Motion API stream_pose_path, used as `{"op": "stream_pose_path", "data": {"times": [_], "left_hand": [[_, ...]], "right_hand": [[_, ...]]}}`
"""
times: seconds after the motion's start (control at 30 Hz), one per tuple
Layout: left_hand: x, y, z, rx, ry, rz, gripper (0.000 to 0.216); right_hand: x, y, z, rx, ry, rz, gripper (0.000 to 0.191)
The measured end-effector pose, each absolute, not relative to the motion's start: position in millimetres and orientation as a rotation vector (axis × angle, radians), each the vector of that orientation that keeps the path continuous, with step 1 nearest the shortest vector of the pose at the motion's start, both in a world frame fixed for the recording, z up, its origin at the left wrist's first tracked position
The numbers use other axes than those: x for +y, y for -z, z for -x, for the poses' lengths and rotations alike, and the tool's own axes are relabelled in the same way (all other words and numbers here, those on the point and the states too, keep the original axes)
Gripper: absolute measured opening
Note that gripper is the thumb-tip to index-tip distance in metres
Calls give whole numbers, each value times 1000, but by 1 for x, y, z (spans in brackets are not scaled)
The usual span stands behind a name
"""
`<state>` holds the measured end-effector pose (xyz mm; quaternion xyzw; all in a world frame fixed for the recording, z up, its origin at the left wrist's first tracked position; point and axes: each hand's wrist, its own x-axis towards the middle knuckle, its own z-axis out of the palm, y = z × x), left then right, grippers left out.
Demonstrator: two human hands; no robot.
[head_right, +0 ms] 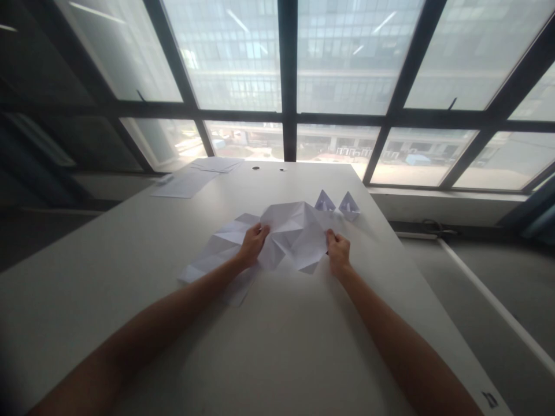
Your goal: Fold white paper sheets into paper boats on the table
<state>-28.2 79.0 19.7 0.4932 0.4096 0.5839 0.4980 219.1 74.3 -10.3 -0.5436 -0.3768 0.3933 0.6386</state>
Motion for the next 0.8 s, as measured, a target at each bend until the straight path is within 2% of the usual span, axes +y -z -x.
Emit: {"op": "stream_pose_path", "data": {"times": [0.17, 0.3, 0.43, 0.53, 0.63, 0.73, 0.8], "left_hand": [[83, -18, 32, 988, -1396, -1256, 33], [85, -17, 36, 1138, -1422, -1372, 28], [85, -15, 38, 1216, -1422, -1466, 28], [86, -12, 37, 1243, -1443, -1499, 26], [86, -11, 36, 1236, -1457, -1488, 25], [85, -11, 36, 1197, -1476, -1441, 26], [84, -12, 35, 1164, -1499, -1396, 27]], "right_hand": [[81, 3, -239, -889, -1057, 1206, 51], [85, 2, -255, -912, -948, 1204, 46], [81, -5, -254, -934, -907, 1314, 33], [74, -13, -245, -982, -1045, 1406, 56], [68, -16, -235, -1110, -1049, 1477, 74], [63, -11, -227, -1304, -975, 1501, 85], [60, -6, -223, -1423, -916, 1497, 85]]}}
